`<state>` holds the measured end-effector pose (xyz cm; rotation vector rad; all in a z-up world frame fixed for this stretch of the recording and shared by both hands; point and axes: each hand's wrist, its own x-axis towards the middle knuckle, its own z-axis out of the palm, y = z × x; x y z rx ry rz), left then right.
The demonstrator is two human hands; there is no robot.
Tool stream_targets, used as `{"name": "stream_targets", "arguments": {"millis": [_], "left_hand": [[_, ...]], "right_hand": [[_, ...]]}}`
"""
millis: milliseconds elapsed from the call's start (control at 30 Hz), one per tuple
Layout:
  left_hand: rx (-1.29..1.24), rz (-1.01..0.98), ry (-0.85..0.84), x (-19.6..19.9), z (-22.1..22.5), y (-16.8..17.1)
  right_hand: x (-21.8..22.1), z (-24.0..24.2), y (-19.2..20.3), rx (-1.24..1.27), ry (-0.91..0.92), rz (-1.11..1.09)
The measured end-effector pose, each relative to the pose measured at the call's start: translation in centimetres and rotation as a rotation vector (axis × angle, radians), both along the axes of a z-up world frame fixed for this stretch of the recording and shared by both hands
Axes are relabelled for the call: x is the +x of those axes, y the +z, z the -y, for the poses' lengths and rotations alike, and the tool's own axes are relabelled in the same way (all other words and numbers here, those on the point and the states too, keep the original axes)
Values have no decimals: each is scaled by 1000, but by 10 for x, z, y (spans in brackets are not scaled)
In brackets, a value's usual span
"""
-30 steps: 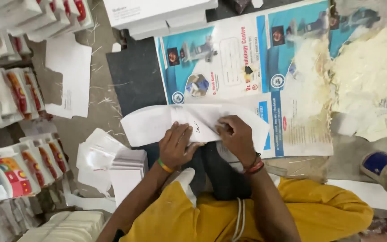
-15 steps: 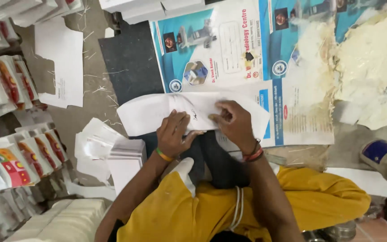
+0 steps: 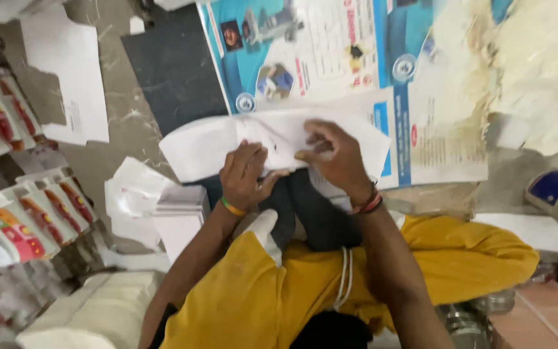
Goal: The person is manually folding and stacking large white envelopes or paper packets on a floor covered with printed materials and workspace items.
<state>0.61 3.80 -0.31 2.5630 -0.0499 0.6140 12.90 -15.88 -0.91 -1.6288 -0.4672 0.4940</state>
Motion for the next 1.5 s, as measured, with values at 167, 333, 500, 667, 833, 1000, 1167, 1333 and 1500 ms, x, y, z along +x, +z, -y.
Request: {"name": "stream_targets", "arguments": {"millis": [167,333,500,667,833,1000,1167,1333,1500], "left_hand": [[-23,13,15,1,0,2],[-7,6,7,-3,-2,-3],[-18,-22,6,-4,-3,-7],[-40,13,11,6,0,-7],[-58,11,42,-5,1,-3],[-103,-79,3,-11,-3,-9],[-155,-343,-205,19,-41,19],[-234,-352,-270,21,-47,-8],[-178,-253,-201,4,-32,-1]], "right_hand": [[-11,-5,-18,-293,-211,124],[-7,-7,-13,-127,-144,-32],[-1,-5,8,-53,-37,-34],[-2,-6,-9,-265,-115,234],[-21,-12,-19,-474,-309,88],[-16,-22,20,-293,-219,209],[-9,-9,-12,-213,-33,83],[1,-16,-52,-109,-174,-244],[-9,-15,-38,31,-197,-568]]}}
